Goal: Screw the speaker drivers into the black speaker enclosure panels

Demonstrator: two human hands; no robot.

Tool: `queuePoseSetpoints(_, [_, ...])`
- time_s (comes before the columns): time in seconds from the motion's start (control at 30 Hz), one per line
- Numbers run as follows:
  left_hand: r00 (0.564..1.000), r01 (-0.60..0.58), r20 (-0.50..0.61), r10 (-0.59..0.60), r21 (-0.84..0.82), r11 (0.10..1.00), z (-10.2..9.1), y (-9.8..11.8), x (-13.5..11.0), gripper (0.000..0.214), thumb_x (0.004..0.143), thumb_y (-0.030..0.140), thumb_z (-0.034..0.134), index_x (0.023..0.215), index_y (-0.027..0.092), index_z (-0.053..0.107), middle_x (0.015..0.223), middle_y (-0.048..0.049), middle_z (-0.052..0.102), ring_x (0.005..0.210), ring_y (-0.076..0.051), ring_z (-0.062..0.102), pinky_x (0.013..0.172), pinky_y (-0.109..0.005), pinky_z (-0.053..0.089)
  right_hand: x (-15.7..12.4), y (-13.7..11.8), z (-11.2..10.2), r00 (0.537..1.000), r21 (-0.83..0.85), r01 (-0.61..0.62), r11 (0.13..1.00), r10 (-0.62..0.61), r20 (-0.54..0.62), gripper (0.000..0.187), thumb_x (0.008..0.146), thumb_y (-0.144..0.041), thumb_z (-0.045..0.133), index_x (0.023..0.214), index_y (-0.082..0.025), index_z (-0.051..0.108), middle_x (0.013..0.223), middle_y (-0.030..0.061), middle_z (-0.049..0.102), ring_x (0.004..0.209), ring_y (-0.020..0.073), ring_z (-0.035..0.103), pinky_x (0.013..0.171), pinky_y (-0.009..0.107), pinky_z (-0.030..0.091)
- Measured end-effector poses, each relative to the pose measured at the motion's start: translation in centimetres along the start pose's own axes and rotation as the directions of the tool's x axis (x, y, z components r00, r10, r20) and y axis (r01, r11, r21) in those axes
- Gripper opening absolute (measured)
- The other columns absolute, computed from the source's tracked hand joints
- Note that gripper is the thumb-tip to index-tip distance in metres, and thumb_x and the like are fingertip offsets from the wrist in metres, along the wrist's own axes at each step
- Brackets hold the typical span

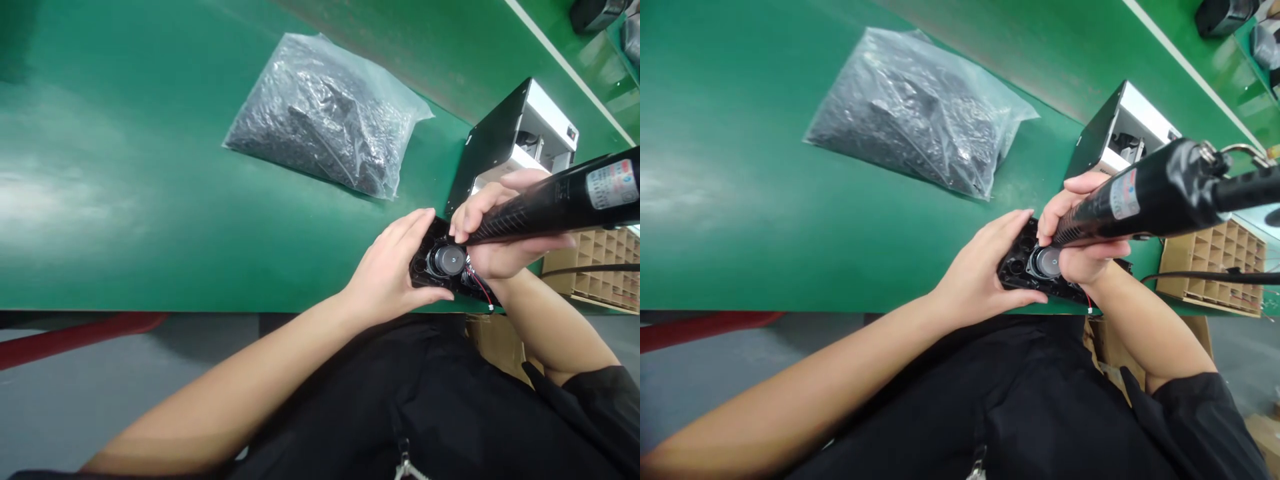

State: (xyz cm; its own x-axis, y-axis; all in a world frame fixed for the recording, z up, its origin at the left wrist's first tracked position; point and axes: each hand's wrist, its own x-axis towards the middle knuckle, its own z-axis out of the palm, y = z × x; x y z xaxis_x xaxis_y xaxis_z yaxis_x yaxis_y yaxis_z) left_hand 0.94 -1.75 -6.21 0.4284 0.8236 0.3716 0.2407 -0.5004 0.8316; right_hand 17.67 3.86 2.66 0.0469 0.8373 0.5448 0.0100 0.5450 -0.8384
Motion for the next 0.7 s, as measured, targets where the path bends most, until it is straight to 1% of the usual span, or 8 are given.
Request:
queuePoseSetpoints(0.13, [1.0,-0.019,-0.011,0.019,0.001,1.0,-0.1,-0.1,-0.1,0.126,0.088,0.083,0.082,0.182,0.02,0.024,0.174,-0.0277,0.051,0.162,-0.046,0.052,0.132,-0.064,0.048,-0.4,1.7,0.6,0.993,0.074,0.117,0.99,-0.115,-0.029,0.062,0.096,-0.093,0.051,0.116,-0.036,0.064,0.058,-0.0105,0.058,0.03,0.0132,0.039,0.03,0.027,0.035])
queuePoseSetpoints(0.2, [1.0,-0.025,-0.002,0.025,0.007,1.0,-0.2,-0.1,-0.2,0.126,0.089,0.08,0.083,0.183,0.021,0.022,0.176,-0.0275,0.049,0.163,-0.046,0.05,0.133,-0.064,0.048,-0.2,1.2,0.6,0.996,0.111,0.085,0.99,-0.083,-0.026,0.061,0.098,-0.088,0.055,0.123,-0.034,0.068,0.061,-0.0081,0.062,0.033,0.0136,0.045,0.032,0.027,0.038])
queuePoseSetpoints(0.37, [0.998,0.031,0.061,-0.033,0.035,0.999,-0.8,0.1,-0.2,0.125,0.09,0.076,0.085,0.183,0.024,0.019,0.178,-0.0254,0.047,0.165,-0.045,0.048,0.134,-0.064,0.047,2.5,-6.0,-1.2,0.974,0.168,-0.152,0.974,0.176,-0.142,0.055,0.098,-0.083,0.064,0.126,-0.036,0.073,0.064,-0.0071,0.069,0.04,0.0159,0.053,0.039,0.03,0.047])
queuePoseSetpoints(0.43, [0.995,0.055,0.078,-0.06,0.056,0.997,-0.9,0.2,-0.2,0.128,0.088,0.075,0.088,0.183,0.025,0.018,0.179,-0.0243,0.047,0.165,-0.045,0.049,0.134,-0.064,0.048,3.9,-8.4,-2.6,0.976,0.048,-0.149,0.988,0.155,-0.151,0.057,0.091,-0.083,0.074,0.119,-0.034,0.075,0.065,-0.0065,0.07,0.044,0.0173,0.057,0.043,0.033,0.055])
queuePoseSetpoints(0.5, [0.995,0.045,0.08,-0.052,0.08,0.996,-0.9,0.2,-0.2,0.131,0.087,0.075,0.088,0.184,0.026,0.015,0.179,-0.0243,0.047,0.164,-0.046,0.05,0.132,-0.064,0.05,4.9,-8.6,-3.6,0.962,-0.053,-0.023,0.998,0.008,-0.272,0.061,0.094,-0.088,0.063,0.119,-0.034,0.072,0.062,-0.0073,0.066,0.041,0.0169,0.053,0.04,0.032,0.051])
queuePoseSetpoints(0.57, [0.996,0.008,0.083,-0.018,0.11,0.994,-0.8,0.2,-0.2,0.132,0.087,0.077,0.087,0.184,0.027,0.012,0.178,-0.0251,0.048,0.163,-0.046,0.052,0.129,-0.062,0.053,5.5,-7.1,-4.0,0.918,-0.109,0.102,0.989,-0.136,-0.373,0.071,0.1,-0.094,0.037,0.116,-0.032,0.069,0.056,-0.0083,0.058,0.034,0.0142,0.043,0.033,0.028,0.038])
queuePoseSetpoints(0.63, [0.996,-0.025,0.093,0.012,0.139,0.99,-0.7,0.2,-0.2,0.133,0.088,0.079,0.084,0.185,0.028,0.009,0.177,-0.0256,0.049,0.162,-0.046,0.053,0.126,-0.061,0.056,5.7,-5.1,-4.1,0.904,-0.117,0.158,0.98,-0.192,-0.383,0.08,0.103,-0.093,0.019,0.112,-0.029,0.068,0.054,-0.0082,0.051,0.03,0.0115,0.038,0.031,0.025,0.028])
queuePoseSetpoints(0.7, [0.995,-0.039,0.101,0.023,0.156,0.987,-0.6,0.2,-0.2,0.132,0.09,0.081,0.081,0.185,0.028,0.007,0.176,-0.026,0.05,0.16,-0.046,0.055,0.123,-0.06,0.058,5.7,-3.7,-4.3,0.923,-0.082,0.167,0.983,-0.185,-0.338,0.078,0.107,-0.087,0.018,0.109,-0.027,0.068,0.055,-0.0071,0.05,0.031,0.0106,0.04,0.031,0.025,0.027])
